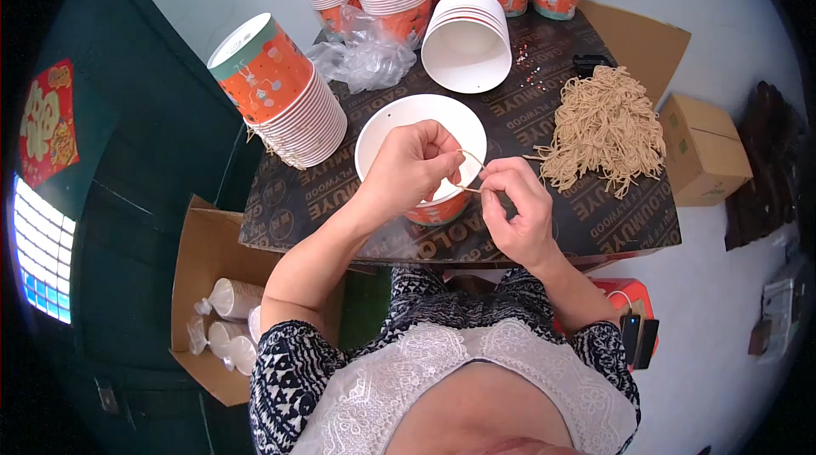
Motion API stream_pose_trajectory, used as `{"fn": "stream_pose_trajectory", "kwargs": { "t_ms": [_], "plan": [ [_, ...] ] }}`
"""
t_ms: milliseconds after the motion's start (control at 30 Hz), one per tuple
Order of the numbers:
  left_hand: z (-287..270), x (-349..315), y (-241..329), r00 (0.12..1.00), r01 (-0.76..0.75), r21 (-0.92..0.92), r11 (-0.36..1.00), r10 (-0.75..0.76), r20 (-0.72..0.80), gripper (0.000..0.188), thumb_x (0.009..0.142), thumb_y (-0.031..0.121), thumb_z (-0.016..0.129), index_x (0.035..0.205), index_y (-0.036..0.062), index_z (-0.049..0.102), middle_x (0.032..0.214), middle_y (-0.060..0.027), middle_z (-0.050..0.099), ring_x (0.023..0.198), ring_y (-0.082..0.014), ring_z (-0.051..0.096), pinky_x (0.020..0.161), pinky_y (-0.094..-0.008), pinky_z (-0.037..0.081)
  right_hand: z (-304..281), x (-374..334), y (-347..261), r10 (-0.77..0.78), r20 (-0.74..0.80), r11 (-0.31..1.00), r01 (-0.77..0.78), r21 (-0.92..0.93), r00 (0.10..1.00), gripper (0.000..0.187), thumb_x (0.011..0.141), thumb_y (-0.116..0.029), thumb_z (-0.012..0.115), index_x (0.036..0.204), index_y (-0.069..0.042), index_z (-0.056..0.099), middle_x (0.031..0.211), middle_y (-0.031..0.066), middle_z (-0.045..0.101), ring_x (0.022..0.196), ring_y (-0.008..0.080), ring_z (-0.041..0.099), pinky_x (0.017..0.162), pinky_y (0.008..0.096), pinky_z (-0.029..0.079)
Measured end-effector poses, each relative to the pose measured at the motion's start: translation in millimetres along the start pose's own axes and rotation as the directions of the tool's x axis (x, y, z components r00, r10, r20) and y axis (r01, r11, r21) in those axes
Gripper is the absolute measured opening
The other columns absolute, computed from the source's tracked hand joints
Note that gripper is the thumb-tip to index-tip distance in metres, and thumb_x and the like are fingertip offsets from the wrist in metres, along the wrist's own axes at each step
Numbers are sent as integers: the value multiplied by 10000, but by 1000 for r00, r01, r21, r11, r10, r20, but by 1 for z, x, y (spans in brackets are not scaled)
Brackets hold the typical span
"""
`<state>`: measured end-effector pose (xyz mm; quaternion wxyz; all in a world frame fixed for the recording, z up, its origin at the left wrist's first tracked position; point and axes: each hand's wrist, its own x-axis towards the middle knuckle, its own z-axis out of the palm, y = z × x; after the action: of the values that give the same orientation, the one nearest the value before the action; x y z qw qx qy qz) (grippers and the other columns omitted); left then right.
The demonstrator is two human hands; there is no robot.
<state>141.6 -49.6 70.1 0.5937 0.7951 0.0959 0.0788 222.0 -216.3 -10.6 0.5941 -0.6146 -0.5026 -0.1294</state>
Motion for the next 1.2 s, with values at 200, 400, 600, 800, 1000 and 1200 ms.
{"fn": "stream_pose_trajectory", "kwargs": {
  "t_ms": [200, 400, 600, 800, 1000, 1200],
  "plan": [
    [2, 1, -2, 1000, -23, 23, 999, 23, 6, 39, 895, 19, 651, 888, -11, 627, 756, -28, 661, 565, -18, 511, 474, -177, 397, 6, -4, 0, 9, -58, 996, -4, 90, 998, 106, 824, 78, 608, 905, 15, 586, 995, 123, 601, 691, 189, 611, 579, 280, 477],
    [5, -4, -13, 979, -188, 302, 934, 204, -22, 47, 884, -6, 650, 924, -29, 645, 802, -3, 645, 705, -29, 559, 608, -202, 471, 13, -12, -2, 263, -30, 930, -245, 276, 964, 72, 886, 57, 601, 943, 14, 588, 954, 81, 624, 645, 81, 545, 543, 238, 438],
    [9, -9, -9, 973, -219, 389, 895, 230, 18, 82, 882, -31, 630, 959, -33, 660, 811, -7, 650, 728, -43, 568, 642, -220, 487, 18, -11, -7, 249, -74, 951, -230, 208, 966, 64, 905, 40, 595, 960, 9, 591, 922, 63, 630, 614, 68, 529, 519, 236, 422],
    [7, -11, -8, 972, -234, 305, 923, 230, 51, 183, 879, -54, 609, 1058, -30, 642, 902, -41, 676, 784, -74, 589, 718, -251, 509, 22, -17, -6, 443, 53, 834, -433, 342, 895, 45, 940, 0, 582, 985, -7, 584, 761, 31, 595, 595, 45, 505, 517, 235, 416],
    [2, -13, -2, 986, -164, 285, 945, 161, 35, 256, 887, -46, 603, 1140, -23, 622, 955, -45, 675, 814, -84, 594, 750, -251, 507, 22, -16, -1, 439, 90, 837, -443, 320, 894, 52, 976, -43, 542, 989, -3, 574, 728, 26, 600, 616, 46, 519, 527, 240, 416],
    [-7, -12, -9, 972, -218, 405, 888, 235, 7, 267, 880, -20, 618, 1147, -22, 624, 947, -41, 666, 813, -73, 589, 738, -242, 502, 24, -15, 0, 420, 96, 839, -426, 338, 902, 85, 993, -51, 507, 1009, 5, 568, 790, 51, 663, 647, 52, 539, 560, 245, 434]
  ]
}}
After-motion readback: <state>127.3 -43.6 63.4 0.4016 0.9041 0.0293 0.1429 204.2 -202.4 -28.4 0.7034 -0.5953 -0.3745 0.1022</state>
